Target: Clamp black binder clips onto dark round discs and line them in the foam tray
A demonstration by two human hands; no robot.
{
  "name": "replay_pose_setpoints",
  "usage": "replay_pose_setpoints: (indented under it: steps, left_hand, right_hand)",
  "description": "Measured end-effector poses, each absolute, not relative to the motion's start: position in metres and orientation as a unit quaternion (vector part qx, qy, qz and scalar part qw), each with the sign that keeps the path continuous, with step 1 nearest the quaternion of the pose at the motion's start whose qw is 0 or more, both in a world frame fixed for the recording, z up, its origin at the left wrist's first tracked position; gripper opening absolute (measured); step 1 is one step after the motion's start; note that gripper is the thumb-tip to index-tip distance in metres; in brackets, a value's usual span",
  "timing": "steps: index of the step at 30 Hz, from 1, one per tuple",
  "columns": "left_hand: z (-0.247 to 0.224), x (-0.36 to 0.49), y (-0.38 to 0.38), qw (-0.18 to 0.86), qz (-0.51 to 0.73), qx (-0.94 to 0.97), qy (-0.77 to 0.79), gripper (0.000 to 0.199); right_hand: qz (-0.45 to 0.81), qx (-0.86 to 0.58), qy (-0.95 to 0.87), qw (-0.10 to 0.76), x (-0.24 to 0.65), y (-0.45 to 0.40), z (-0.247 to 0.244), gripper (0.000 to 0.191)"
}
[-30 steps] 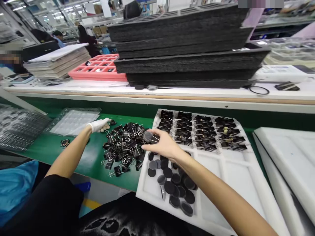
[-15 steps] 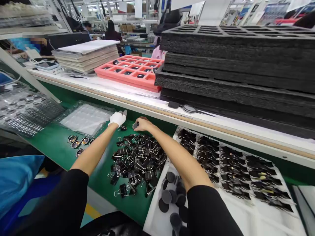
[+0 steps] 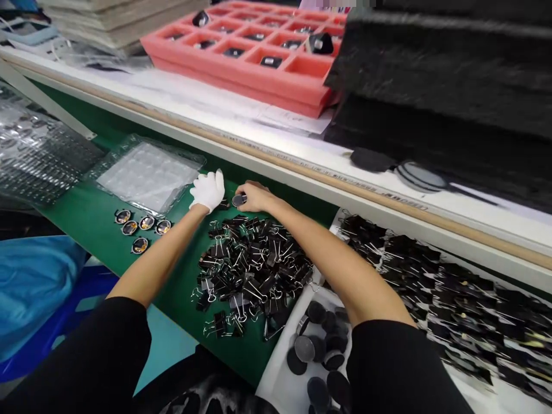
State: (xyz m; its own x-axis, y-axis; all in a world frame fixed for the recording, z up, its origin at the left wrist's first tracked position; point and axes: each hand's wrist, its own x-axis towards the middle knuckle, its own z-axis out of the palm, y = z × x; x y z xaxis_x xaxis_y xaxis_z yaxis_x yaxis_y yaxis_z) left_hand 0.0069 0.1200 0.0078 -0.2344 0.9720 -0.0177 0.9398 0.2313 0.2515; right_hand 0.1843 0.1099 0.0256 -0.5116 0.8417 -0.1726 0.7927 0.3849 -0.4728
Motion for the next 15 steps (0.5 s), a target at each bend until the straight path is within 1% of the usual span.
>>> replay_pose_setpoints:
  steps: [4,7,15]
  left_hand:
    - [0.004,0.005,0.117,0.062,0.089,0.63,0.769,0.053]
    - [0.002,0.005,0.115,0.056,0.079,0.645,0.758,0.051]
    - [0.006,0.007,0.113,0.058,0.075,0.634,0.768,0.05]
  right_hand:
    - [0.257,-0.461,-0.845,0.084,0.18,0.113,0.013,0.044]
    - [0.256,-0.444,-0.853,0.1,0.176,0.114,0.008,0.042]
    - [0.256,-0.434,-0.854,0.127,0.177,0.107,0.007,0.04]
